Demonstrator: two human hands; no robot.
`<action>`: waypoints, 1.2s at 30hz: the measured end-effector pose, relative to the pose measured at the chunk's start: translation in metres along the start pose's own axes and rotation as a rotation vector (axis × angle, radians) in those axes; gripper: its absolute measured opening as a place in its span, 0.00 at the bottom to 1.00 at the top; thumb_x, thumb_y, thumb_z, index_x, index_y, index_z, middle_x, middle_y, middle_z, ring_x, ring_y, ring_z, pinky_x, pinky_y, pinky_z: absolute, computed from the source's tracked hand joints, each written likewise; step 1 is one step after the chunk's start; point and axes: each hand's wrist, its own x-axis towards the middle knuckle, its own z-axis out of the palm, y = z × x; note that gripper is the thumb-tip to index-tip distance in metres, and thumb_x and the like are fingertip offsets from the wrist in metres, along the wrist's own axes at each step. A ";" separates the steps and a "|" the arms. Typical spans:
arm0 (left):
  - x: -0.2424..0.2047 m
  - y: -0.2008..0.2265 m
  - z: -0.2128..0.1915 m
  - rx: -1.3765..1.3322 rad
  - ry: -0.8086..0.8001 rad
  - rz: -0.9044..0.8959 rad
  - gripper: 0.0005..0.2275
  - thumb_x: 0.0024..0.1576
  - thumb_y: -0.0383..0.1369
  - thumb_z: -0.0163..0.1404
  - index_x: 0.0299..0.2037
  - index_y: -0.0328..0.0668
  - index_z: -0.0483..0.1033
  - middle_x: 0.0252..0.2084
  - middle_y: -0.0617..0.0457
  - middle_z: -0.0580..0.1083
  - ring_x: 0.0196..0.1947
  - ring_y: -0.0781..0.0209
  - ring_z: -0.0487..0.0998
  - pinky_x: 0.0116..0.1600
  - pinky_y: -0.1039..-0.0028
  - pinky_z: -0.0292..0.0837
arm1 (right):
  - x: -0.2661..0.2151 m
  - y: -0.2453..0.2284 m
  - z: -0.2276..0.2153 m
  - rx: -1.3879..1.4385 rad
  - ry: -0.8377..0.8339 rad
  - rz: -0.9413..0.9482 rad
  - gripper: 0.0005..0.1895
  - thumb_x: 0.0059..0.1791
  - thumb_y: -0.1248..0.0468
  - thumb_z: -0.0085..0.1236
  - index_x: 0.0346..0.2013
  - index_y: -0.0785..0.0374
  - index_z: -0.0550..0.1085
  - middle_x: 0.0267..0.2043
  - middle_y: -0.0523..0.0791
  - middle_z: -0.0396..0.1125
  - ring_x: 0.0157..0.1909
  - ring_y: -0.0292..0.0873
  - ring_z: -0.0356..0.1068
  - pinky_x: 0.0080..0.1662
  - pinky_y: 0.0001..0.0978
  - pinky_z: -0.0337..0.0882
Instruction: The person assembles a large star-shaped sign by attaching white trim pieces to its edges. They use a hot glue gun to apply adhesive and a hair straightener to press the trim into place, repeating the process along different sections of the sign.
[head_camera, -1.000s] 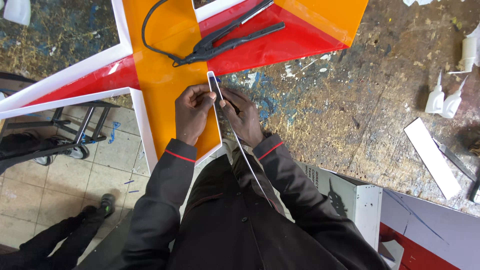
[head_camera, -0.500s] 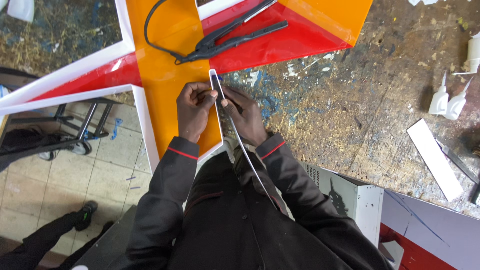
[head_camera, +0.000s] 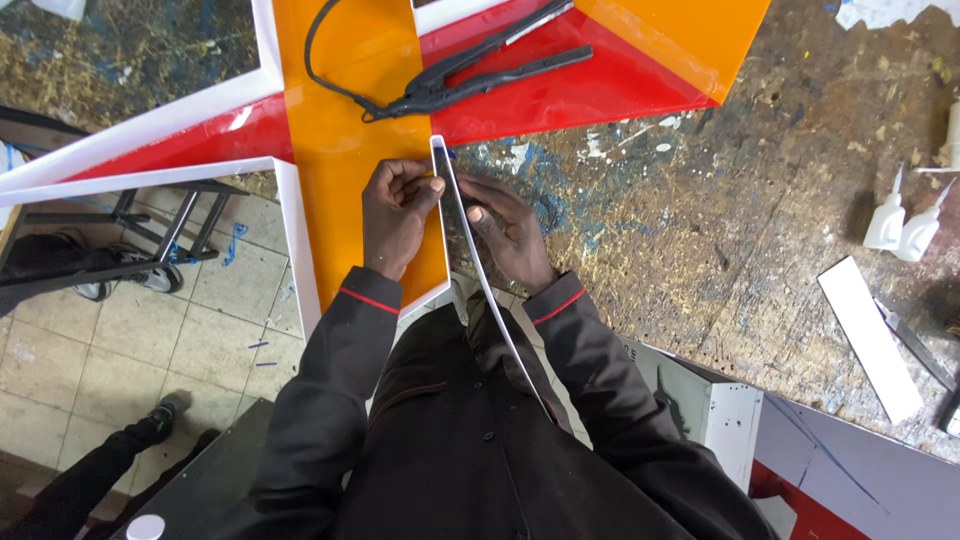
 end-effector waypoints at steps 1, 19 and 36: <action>0.000 0.000 0.000 0.003 0.003 0.001 0.13 0.69 0.32 0.65 0.56 0.44 0.74 0.45 0.52 0.74 0.54 0.63 0.82 0.64 0.63 0.81 | 0.000 0.002 -0.001 -0.004 0.000 -0.009 0.22 0.68 0.57 0.51 0.73 0.65 0.74 0.75 0.61 0.67 0.75 0.74 0.67 0.66 0.70 0.75; 0.001 -0.001 -0.001 0.012 0.008 0.031 0.13 0.68 0.35 0.67 0.55 0.48 0.74 0.46 0.54 0.72 0.53 0.64 0.81 0.63 0.64 0.81 | -0.002 0.006 0.002 -0.017 0.027 -0.047 0.18 0.69 0.60 0.50 0.69 0.65 0.76 0.71 0.61 0.69 0.72 0.72 0.68 0.64 0.73 0.74; 0.004 -0.001 -0.002 0.015 0.024 0.008 0.12 0.68 0.34 0.65 0.53 0.48 0.73 0.45 0.58 0.70 0.51 0.68 0.78 0.62 0.64 0.78 | -0.001 0.018 0.000 0.037 0.011 0.002 0.17 0.69 0.62 0.49 0.66 0.67 0.78 0.69 0.60 0.70 0.68 0.63 0.73 0.59 0.60 0.80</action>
